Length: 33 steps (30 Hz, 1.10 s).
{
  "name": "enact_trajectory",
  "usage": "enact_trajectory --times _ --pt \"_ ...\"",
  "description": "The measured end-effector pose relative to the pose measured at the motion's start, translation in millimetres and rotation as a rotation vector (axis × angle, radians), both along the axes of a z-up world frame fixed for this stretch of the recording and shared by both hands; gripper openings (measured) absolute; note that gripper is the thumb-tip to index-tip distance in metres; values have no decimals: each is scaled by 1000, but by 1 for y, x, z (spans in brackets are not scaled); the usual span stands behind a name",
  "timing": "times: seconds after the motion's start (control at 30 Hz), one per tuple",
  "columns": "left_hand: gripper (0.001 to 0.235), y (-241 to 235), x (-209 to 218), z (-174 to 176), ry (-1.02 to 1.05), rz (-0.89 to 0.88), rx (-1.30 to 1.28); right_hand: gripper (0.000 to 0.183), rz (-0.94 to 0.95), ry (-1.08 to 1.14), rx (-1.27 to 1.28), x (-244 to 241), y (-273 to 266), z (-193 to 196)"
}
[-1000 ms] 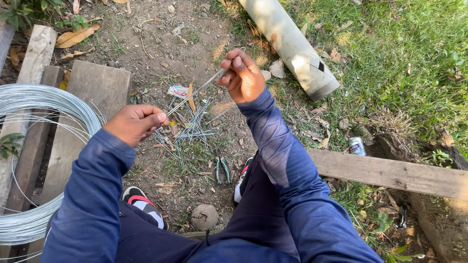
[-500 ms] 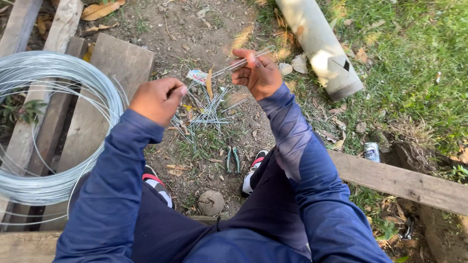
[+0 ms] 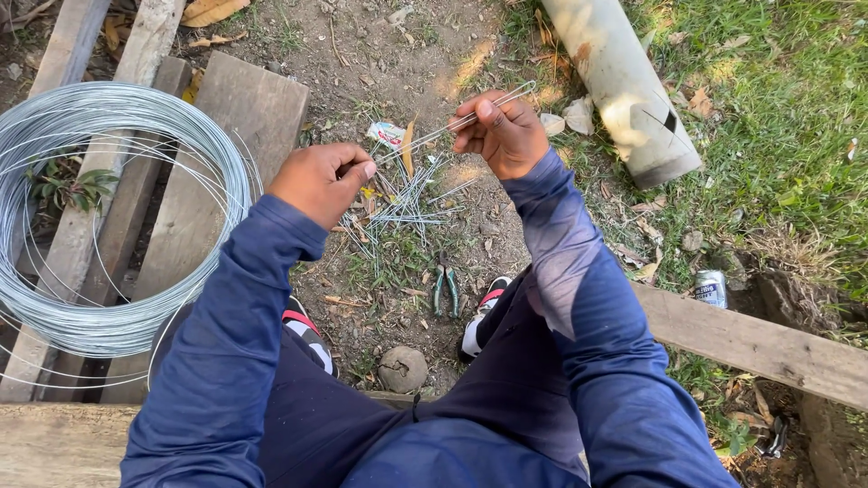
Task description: Straightening and separating thin metal wires from a pile on the ground
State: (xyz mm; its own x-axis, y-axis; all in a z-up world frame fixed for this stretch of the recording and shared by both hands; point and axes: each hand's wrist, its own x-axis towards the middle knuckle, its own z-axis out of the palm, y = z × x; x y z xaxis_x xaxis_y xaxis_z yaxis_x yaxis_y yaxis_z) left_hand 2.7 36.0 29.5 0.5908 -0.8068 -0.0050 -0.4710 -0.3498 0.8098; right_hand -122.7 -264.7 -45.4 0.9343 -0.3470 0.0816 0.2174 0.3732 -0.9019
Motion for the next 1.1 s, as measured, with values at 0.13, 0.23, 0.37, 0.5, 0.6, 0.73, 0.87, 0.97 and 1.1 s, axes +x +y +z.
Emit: enact_trajectory --times 0.13,0.23,0.37,0.5,0.6,0.73,0.87,0.97,1.1 --pt "15 -3 -6 6 -11 17 -18 25 14 -23 12 9 13 -22" --pt "14 -7 -13 2 -125 27 -59 24 -32 -36 54 9 38 -19" --pt "10 -12 -13 -14 -376 48 -87 19 -115 -68 66 8 50 -7" --pt "9 -14 -14 -24 -459 71 -101 19 -138 -45 38 9 49 -2" --pt "10 -14 -12 -23 -459 92 -126 19 -144 -26 38 8 47 -1" --pt "11 -11 -9 -17 -485 101 -99 25 -149 -45 76 7 42 6" --pt "15 -11 -13 -12 -523 94 -56 25 -156 -25 77 5 35 2" --pt "14 -12 -16 -14 -615 100 -48 24 -158 0 63 5 34 -2" --pt "12 -13 -17 -21 -763 119 -67 22 -177 13 55 7 31 -4"
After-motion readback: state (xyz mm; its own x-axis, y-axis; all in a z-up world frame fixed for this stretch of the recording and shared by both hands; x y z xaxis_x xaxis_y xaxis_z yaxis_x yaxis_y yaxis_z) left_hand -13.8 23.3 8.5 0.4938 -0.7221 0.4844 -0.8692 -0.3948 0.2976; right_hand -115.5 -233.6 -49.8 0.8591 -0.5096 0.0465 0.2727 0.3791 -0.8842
